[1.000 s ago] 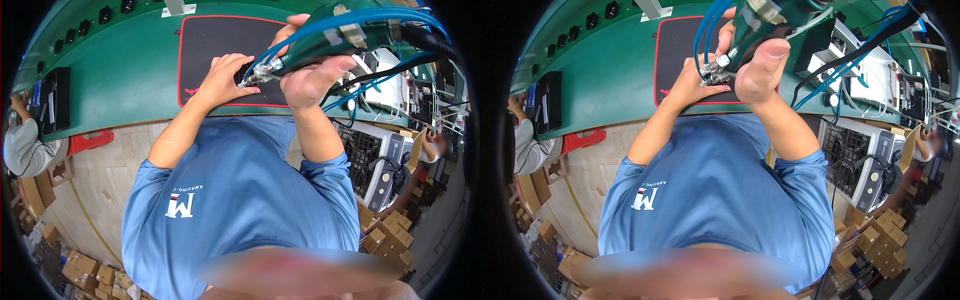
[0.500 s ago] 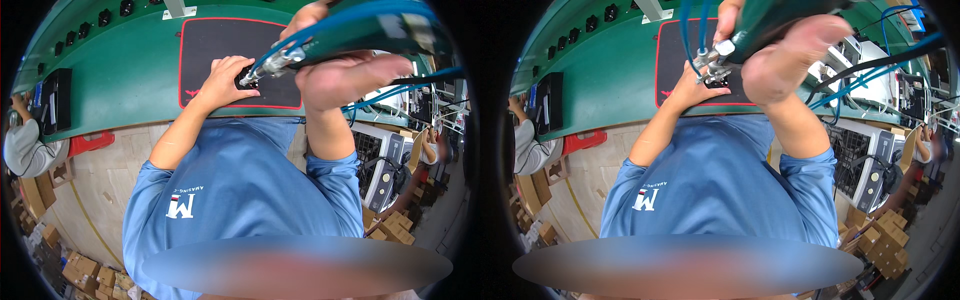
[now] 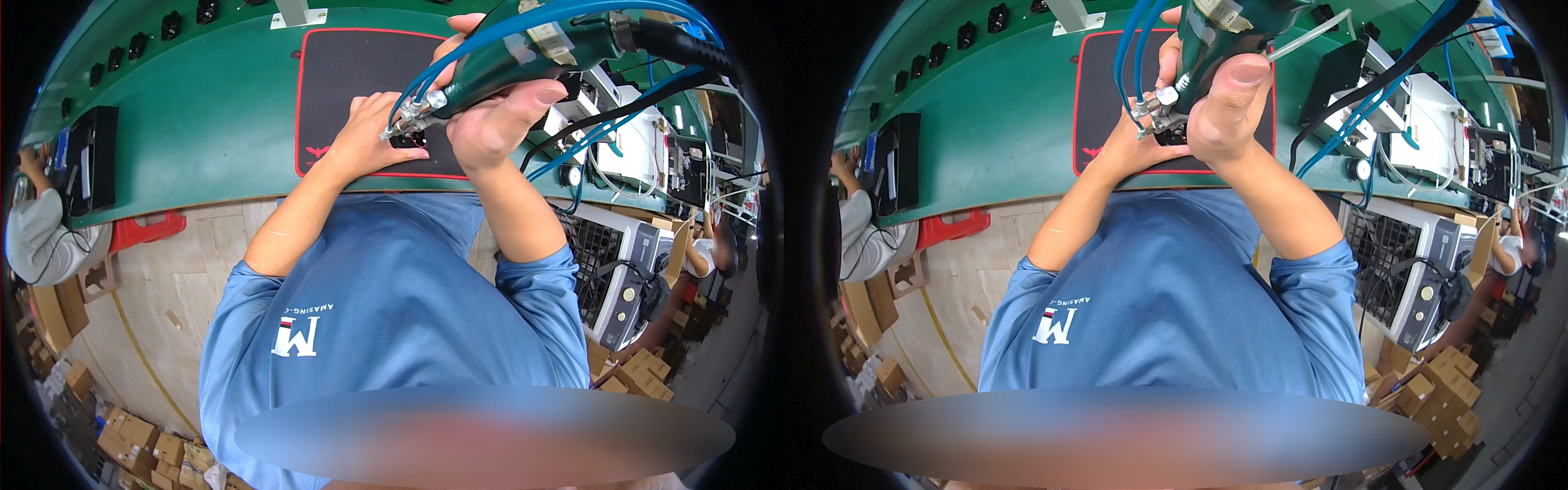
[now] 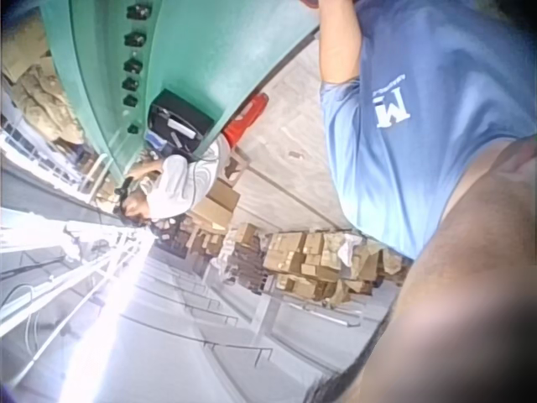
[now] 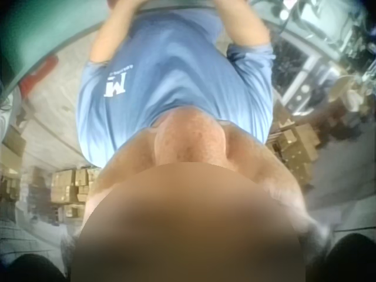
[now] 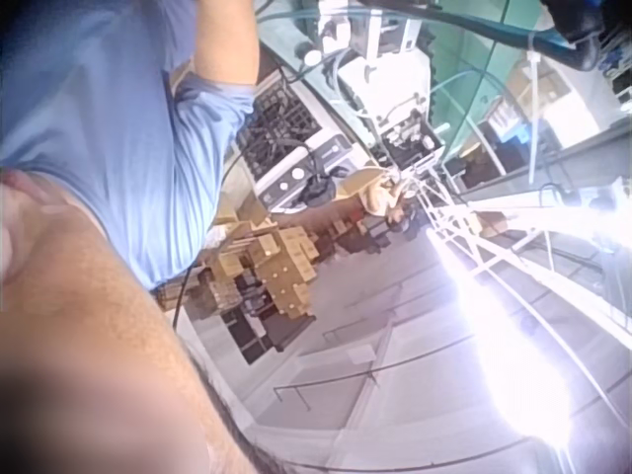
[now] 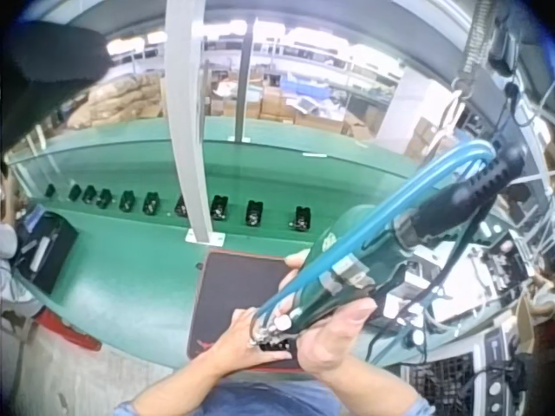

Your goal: Assemble small electronic components using a specialized screw tool and testing equipment.

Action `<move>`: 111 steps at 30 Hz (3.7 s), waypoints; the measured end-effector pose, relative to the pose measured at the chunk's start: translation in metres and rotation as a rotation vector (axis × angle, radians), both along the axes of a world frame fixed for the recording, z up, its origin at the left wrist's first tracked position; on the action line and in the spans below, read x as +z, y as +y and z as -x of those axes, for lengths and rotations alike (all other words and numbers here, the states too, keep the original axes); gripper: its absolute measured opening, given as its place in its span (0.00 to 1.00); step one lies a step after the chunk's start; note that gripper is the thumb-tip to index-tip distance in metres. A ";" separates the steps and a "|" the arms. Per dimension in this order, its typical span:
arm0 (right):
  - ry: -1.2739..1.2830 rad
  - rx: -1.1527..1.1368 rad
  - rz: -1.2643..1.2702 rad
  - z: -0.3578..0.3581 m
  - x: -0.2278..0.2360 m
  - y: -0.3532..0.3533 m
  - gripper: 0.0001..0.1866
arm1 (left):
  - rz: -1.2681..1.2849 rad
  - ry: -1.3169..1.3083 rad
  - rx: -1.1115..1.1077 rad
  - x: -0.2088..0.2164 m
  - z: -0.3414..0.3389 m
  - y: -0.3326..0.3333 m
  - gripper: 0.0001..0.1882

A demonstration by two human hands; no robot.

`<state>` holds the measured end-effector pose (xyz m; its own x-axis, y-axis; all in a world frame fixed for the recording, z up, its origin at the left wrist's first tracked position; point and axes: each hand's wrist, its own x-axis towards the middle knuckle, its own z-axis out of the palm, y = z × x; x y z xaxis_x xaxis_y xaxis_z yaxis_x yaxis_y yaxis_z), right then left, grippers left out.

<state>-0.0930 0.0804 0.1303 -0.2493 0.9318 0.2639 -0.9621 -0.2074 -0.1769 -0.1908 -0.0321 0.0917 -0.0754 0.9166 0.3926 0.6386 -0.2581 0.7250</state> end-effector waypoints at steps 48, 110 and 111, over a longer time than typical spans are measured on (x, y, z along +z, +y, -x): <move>-1.010 -0.308 -0.669 -0.100 0.102 0.008 0.36 | 0.178 0.740 0.007 0.015 -0.071 0.359 0.54; -0.957 -0.396 -0.722 -0.018 0.110 -0.011 0.51 | -0.037 0.074 0.075 -0.004 0.000 0.010 0.42; -0.957 -0.396 -0.720 -0.018 0.108 -0.011 0.51 | -0.031 0.074 0.073 -0.003 0.000 0.010 0.42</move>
<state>-0.0746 0.0693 0.2387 -0.3576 0.7069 0.6102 -0.3607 0.4982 -0.7885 -0.1905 -0.0225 0.0887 -0.1110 0.8970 0.4279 0.7083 -0.2306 0.6672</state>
